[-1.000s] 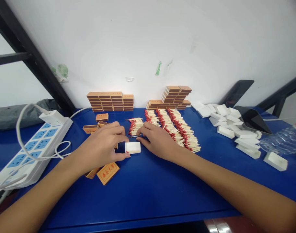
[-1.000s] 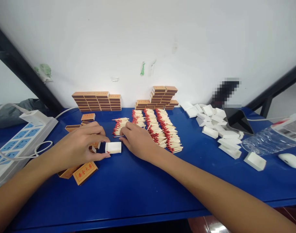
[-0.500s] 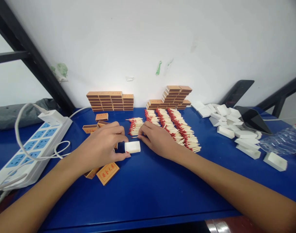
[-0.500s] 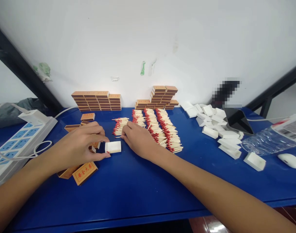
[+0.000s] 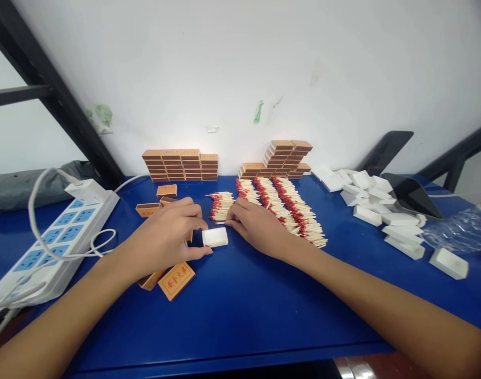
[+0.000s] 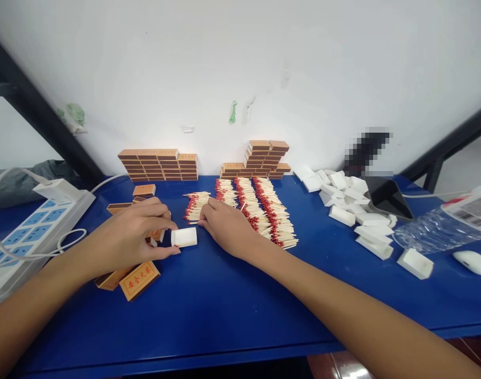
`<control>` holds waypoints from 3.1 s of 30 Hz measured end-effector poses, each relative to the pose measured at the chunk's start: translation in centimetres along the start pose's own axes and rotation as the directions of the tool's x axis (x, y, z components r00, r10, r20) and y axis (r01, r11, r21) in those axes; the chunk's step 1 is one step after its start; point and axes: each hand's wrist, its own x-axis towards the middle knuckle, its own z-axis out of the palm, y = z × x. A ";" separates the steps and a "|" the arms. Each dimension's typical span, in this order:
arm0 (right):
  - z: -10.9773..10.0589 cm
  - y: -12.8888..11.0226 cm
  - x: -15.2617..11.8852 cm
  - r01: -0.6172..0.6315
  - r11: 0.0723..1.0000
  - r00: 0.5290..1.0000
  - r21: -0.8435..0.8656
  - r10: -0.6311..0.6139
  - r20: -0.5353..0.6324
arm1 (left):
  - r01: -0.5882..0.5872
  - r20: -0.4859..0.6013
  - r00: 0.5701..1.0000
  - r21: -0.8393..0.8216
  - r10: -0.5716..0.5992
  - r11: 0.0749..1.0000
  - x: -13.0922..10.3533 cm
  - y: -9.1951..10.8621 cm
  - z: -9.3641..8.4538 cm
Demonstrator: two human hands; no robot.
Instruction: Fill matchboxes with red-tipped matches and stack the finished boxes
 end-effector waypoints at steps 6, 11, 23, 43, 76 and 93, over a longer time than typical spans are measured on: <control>-1.4 -1.0 -0.7 0.062 0.998 0.997 0.014 -0.061 -0.052 | 0.015 -0.008 1.000 0.008 -0.015 1.000 0.1 0.0 0.0; -1.1 -2.4 -1.3 0.150 0.984 0.989 -0.094 -0.150 0.001 | -0.004 -0.005 1.000 -0.003 0.004 1.000 0.0 0.2 0.0; -0.6 -1.7 -1.4 0.122 0.960 0.992 0.253 -0.114 -0.047 | 0.020 0.007 1.000 -0.036 -0.020 0.999 0.0 0.2 0.0; 0.7 0.5 -0.5 0.062 0.996 0.992 0.065 -0.054 -0.114 | 0.045 0.024 0.999 -0.023 -0.044 0.999 0.0 0.5 -0.2; -1.8 -0.9 -1.3 0.050 0.998 0.996 0.034 -0.047 -0.081 | -0.012 -0.008 1.000 0.122 0.013 0.992 0.0 0.4 -0.5; -0.5 -2.4 -1.9 0.162 0.987 0.984 0.019 -0.160 -0.077 | -0.042 -0.023 0.999 0.078 0.044 0.996 -0.2 0.6 -0.2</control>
